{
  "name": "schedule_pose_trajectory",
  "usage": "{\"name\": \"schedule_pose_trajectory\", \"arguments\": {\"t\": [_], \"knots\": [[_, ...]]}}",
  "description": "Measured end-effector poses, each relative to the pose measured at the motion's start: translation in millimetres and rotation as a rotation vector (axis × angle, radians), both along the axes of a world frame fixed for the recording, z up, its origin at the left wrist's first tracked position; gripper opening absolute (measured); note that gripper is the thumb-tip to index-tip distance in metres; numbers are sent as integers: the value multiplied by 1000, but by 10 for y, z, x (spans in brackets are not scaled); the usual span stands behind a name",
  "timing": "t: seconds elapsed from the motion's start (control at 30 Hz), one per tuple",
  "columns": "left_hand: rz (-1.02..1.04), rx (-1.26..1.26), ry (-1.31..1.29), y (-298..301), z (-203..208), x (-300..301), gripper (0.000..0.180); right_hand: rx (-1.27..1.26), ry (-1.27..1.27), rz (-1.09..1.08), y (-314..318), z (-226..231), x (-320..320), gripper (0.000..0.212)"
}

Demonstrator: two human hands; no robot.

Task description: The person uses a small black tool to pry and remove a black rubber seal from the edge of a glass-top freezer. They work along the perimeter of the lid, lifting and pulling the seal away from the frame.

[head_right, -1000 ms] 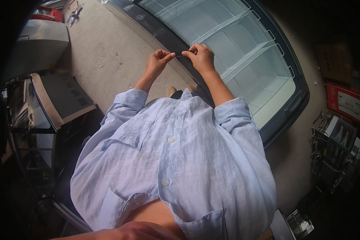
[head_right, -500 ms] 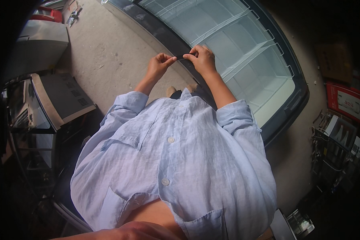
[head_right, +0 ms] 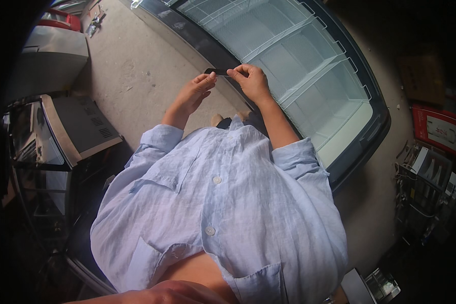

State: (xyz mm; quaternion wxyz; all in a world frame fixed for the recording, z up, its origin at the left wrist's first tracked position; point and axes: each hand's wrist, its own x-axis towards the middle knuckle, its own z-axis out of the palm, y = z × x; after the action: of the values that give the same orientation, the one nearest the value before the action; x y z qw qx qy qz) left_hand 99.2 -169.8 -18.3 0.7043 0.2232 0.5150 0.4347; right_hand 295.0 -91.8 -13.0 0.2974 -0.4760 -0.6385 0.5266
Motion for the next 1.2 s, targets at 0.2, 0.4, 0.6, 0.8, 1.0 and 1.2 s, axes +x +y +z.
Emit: {"name": "schedule_pose_trajectory", "arguments": {"t": [0.2,0.4,0.6,0.8,1.0,1.2], "knots": [[40,1,101,-46,-69,29,33,-13,-6,-36,-149,88,-45,28],[13,115,181,-127,-104,76,29,215,-22,-193,-298,81,-101,29],[209,232,398,-282,-476,-301,31,172,151,-418,-72,-17,102,29],[24,-51,794,-591,-631,-1125,36,111,182,-468,2,82,254,28],[-229,-324,1616,-896,-774,-1673,50,87,149,-397,14,10,238,26],[122,-70,666,-618,-322,-1373,64,83,175,-366,27,-33,169,25]]}}
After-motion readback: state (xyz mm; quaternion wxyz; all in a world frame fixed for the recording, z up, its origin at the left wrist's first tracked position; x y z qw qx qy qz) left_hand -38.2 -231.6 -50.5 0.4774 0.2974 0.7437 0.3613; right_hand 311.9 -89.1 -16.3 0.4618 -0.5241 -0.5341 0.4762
